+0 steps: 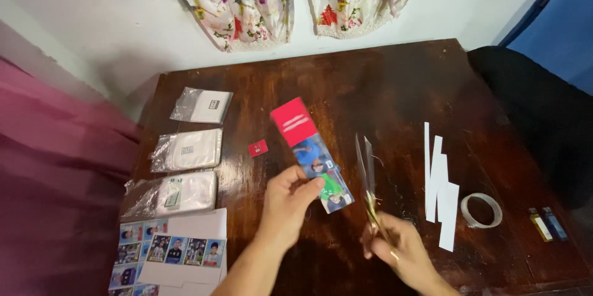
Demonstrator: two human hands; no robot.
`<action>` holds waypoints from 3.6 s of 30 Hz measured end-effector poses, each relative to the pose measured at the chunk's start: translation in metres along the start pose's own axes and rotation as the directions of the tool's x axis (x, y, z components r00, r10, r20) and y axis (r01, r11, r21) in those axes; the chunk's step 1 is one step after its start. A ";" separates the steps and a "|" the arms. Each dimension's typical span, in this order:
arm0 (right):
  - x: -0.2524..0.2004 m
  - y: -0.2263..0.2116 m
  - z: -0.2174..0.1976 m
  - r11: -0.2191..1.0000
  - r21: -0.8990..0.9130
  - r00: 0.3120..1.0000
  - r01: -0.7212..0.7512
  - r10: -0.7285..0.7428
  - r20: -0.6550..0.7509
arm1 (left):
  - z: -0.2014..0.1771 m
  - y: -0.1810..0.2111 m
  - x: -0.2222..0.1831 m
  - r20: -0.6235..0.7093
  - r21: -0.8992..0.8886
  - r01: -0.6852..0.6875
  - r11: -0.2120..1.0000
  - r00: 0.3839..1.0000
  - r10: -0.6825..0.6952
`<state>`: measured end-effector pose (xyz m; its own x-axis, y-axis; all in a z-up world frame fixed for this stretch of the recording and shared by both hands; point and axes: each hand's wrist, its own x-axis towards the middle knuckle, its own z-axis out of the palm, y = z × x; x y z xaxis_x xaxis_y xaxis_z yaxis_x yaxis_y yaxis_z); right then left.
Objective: Cutting out printed collectible cards from a larger sheet using scissors.
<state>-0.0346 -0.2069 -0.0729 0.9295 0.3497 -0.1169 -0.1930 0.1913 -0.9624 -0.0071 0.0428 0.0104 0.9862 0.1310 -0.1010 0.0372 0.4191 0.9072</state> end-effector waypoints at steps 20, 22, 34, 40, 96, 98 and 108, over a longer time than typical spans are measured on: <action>-0.033 -0.004 -0.005 0.955 -0.295 0.983 0.038 0.017 0.183 | 0.004 0.022 -0.006 0.221 -0.027 0.113 0.993 0.970 -0.104; -0.032 0.013 -0.009 0.968 -0.234 0.985 0.091 -0.052 0.166 | 0.004 0.018 -0.005 0.184 -0.016 0.054 0.998 0.982 -0.050; 0.030 -0.072 0.047 0.968 -0.022 0.945 0.251 -0.250 -0.213 | 0.029 -0.014 -0.032 0.085 -0.250 0.146 0.957 0.988 -0.128; 0.041 -0.073 0.033 0.990 -0.111 0.982 0.087 -0.104 -0.158 | 0.004 -0.006 -0.030 -0.030 -0.066 0.069 0.995 0.997 -0.071; -0.008 -0.027 0.037 0.968 -0.248 0.983 0.044 0.002 0.183 | 0.035 -0.025 -0.030 -0.209 -0.354 0.037 0.934 0.971 -0.118; -0.008 -0.027 0.038 0.971 -0.238 0.983 0.035 0.010 0.183 | 0.035 -0.023 -0.031 -0.213 -0.352 0.048 0.935 0.969 -0.129; -0.010 -0.016 0.034 0.980 -0.200 0.983 0.023 0.014 0.181 | 0.032 -0.025 -0.033 -0.190 -0.367 0.046 0.929 0.974 -0.123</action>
<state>-0.0519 -0.1820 -0.0475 0.8544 0.5127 -0.0843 -0.1052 0.0117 -0.9944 -0.0354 -0.0006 0.0042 0.9254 0.2467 -0.2876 0.0208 0.7248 0.6886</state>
